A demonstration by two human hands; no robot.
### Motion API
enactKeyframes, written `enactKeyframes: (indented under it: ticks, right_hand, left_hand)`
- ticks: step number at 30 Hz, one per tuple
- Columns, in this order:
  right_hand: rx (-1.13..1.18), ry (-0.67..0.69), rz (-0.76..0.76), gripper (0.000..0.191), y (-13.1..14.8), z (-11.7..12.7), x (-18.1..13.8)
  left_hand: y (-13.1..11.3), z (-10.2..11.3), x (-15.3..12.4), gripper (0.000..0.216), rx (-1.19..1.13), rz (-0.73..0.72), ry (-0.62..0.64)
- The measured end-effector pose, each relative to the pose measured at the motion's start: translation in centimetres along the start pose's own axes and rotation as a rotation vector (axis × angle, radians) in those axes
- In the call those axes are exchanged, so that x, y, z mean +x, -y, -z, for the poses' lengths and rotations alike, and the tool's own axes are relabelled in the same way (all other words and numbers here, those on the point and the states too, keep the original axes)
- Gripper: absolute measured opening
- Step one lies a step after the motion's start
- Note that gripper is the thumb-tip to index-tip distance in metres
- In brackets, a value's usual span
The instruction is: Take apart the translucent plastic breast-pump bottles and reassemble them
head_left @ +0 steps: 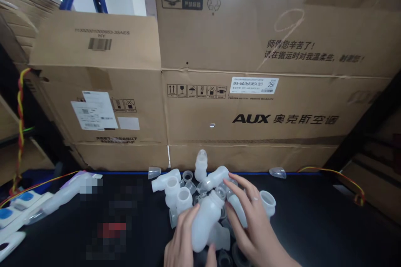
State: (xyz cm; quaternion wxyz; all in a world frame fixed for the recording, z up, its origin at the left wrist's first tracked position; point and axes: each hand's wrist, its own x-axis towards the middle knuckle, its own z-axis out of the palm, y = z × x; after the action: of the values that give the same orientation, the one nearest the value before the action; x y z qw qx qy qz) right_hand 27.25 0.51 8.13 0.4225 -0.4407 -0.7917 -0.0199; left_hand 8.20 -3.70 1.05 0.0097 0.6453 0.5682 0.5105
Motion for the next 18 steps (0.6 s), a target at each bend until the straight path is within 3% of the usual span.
enactKeyframes:
  ticks: [3,6,10,13,15,18]
  right_hand:
    - [0.005,-0.007,-0.015,0.038,0.6,-0.1,4.9]
    - [-0.095,-0.003,-0.043,0.024,1.1,-1.0,9.3]
    - [-0.182,-0.008,-0.029,0.043,1.4,-3.2,11.9]
    - [-0.185,-0.024,-0.008,0.042,1.1,-4.0,12.8]
    - [-0.162,-0.057,-0.012,0.036,0.9,-3.2,13.4]
    - [-0.108,-0.142,-0.040,0.023,1.5,-0.1,13.3]
  left_hand:
    - [0.4,-0.3,-0.1,0.078,0.056,-0.083,0.030]
    - [0.7,-0.5,0.1,0.069,-0.009,-0.101,0.007]
    - [1.1,-0.4,0.6,0.050,-0.046,-0.124,-0.055]
    - [1.4,-0.1,0.9,0.045,-0.004,-0.160,-0.066]
    - [1.4,0.0,1.3,0.043,0.046,-0.193,-0.105]
    - [1.0,0.5,1.9,0.043,0.115,-0.252,-0.239]
